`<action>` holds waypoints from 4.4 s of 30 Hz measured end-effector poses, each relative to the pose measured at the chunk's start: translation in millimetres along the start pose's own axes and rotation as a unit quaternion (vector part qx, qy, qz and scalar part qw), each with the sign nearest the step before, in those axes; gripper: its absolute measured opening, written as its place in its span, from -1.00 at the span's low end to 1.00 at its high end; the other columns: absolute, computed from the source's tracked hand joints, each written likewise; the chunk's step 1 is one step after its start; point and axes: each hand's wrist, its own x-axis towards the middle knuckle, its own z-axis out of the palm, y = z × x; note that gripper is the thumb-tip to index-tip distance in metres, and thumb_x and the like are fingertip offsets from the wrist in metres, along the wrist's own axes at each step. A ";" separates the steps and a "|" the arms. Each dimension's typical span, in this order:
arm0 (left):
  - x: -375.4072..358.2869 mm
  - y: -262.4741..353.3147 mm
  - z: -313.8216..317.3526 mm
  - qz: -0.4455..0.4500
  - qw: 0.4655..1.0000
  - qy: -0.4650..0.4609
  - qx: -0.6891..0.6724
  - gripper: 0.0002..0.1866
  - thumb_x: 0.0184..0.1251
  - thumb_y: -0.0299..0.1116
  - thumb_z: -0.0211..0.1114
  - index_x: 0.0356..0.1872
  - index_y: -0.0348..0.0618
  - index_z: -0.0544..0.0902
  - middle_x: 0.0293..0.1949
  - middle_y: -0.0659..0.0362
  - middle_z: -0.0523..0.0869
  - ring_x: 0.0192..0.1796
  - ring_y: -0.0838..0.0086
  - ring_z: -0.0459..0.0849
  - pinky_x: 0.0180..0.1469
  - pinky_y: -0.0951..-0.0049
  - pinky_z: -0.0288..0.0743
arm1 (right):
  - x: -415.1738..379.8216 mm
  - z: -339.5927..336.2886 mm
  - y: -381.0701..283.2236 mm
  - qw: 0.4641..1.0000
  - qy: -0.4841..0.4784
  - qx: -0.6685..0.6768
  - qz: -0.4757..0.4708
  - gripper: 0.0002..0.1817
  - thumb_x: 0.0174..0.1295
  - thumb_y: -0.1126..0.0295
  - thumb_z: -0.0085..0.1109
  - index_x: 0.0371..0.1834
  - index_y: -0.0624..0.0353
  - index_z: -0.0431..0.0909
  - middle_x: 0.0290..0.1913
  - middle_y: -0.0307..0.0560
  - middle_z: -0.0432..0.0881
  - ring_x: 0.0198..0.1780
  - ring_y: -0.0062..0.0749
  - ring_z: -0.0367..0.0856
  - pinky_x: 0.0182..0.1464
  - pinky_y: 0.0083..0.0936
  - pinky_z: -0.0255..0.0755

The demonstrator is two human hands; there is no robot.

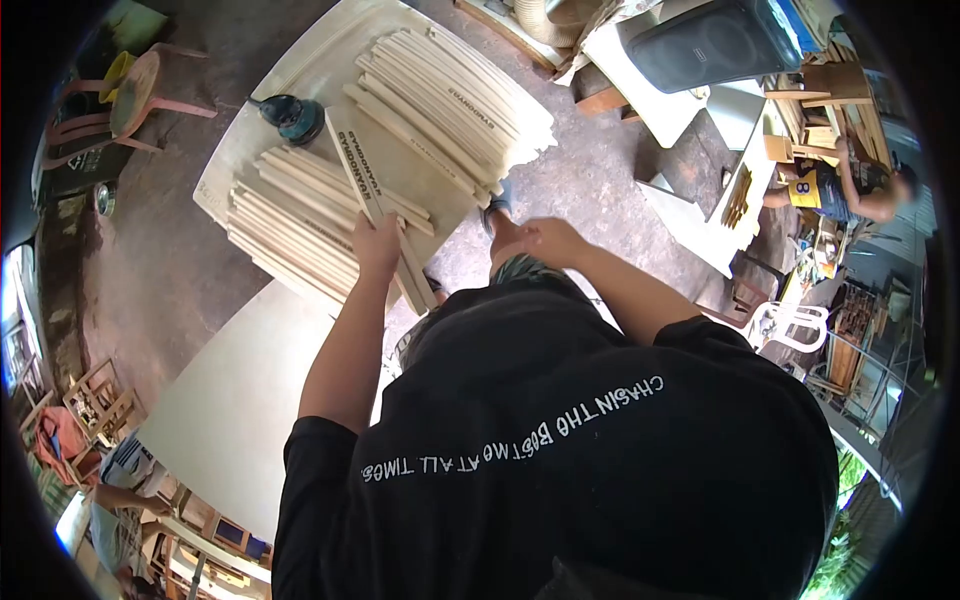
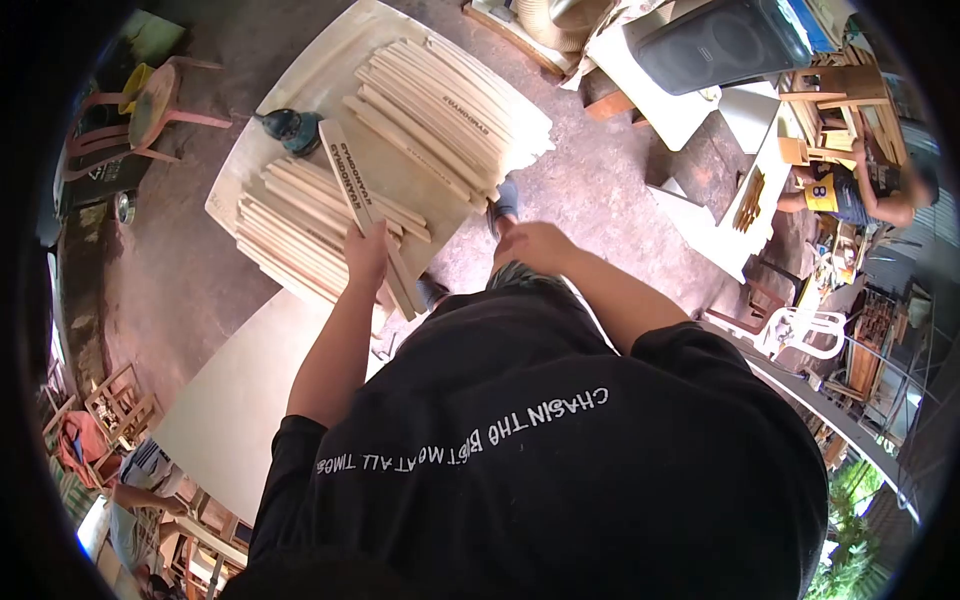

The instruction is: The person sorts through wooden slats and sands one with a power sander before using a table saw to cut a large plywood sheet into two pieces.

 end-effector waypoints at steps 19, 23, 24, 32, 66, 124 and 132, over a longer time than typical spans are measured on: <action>193.7 50.0 194.9 -0.189 0.950 0.171 0.181 0.21 0.13 0.14 0.55 0.60 -0.41 0.07 0.55 -0.35 0.17 0.56 -0.13 0.31 0.53 0.03 0.28 | 379.8 -145.8 47.8 0.996 0.079 -0.012 0.048 -0.05 0.28 -0.18 0.27 0.53 0.34 0.27 0.40 0.36 0.48 0.44 0.16 0.45 0.49 -0.15 0.33; 195.7 90.7 191.0 -0.151 0.988 0.030 -0.028 0.29 -0.05 0.29 0.62 0.51 -0.50 0.21 0.45 -0.40 0.28 0.42 -0.18 0.46 0.41 0.02 0.45 | 376.9 -97.2 34.3 0.992 0.108 -0.022 0.066 0.23 0.22 -0.34 0.26 0.61 0.50 0.01 0.60 0.50 0.11 0.63 0.30 0.06 0.64 -0.06 0.01; 196.2 89.9 202.3 -0.168 0.983 0.073 0.019 0.26 -0.04 0.30 0.61 0.52 -0.44 0.24 0.44 -0.38 0.32 0.43 -0.16 0.45 0.42 0.03 0.43 | 376.0 -91.3 30.9 0.990 0.121 -0.026 0.073 0.28 0.19 -0.37 0.27 0.61 0.53 -0.04 0.63 0.52 0.03 0.66 0.32 -0.03 0.67 -0.03 -0.06; 203.9 74.5 232.1 -0.188 0.961 0.176 0.097 0.30 -0.02 0.37 0.56 0.54 -0.42 0.21 0.41 -0.33 0.36 0.50 -0.14 0.34 0.48 0.07 0.33 | 377.1 -94.3 10.4 0.988 0.103 -0.079 0.083 0.38 0.03 -0.40 0.37 0.58 0.57 -0.02 0.59 0.51 0.05 0.63 0.39 -0.01 0.64 0.08 -0.06; 204.8 32.2 193.9 -0.142 0.966 0.205 0.060 -0.15 0.45 0.19 0.30 0.45 -0.40 0.43 0.30 -0.26 0.50 0.28 0.02 0.61 0.32 0.13 0.49 | 412.4 -159.2 95.6 0.986 0.123 0.090 0.071 -0.19 0.42 -0.28 0.08 0.39 0.26 0.51 0.22 0.22 0.69 0.27 0.04 0.65 0.31 -0.21 0.48; 229.1 65.1 171.2 -0.259 0.933 0.248 -0.004 -0.37 0.45 0.11 0.32 0.31 -0.15 0.54 -0.02 0.11 0.60 0.01 0.29 0.60 0.19 0.15 0.50 | 437.4 -191.2 69.8 0.995 0.004 0.097 -0.026 -0.39 0.34 0.01 0.29 0.28 0.27 0.59 0.05 0.23 0.74 0.18 0.02 0.71 0.29 -0.17 0.53; 203.6 56.4 210.7 -0.246 0.967 0.057 -0.045 -0.35 0.56 0.09 0.25 0.39 -0.21 0.43 0.10 0.03 0.69 0.03 0.35 0.64 0.02 0.24 0.57 | 430.4 -162.8 39.5 0.995 0.030 0.097 0.013 -0.11 0.27 -0.20 0.33 0.37 0.43 0.47 0.31 0.41 0.56 0.38 0.12 0.55 0.38 -0.11 0.47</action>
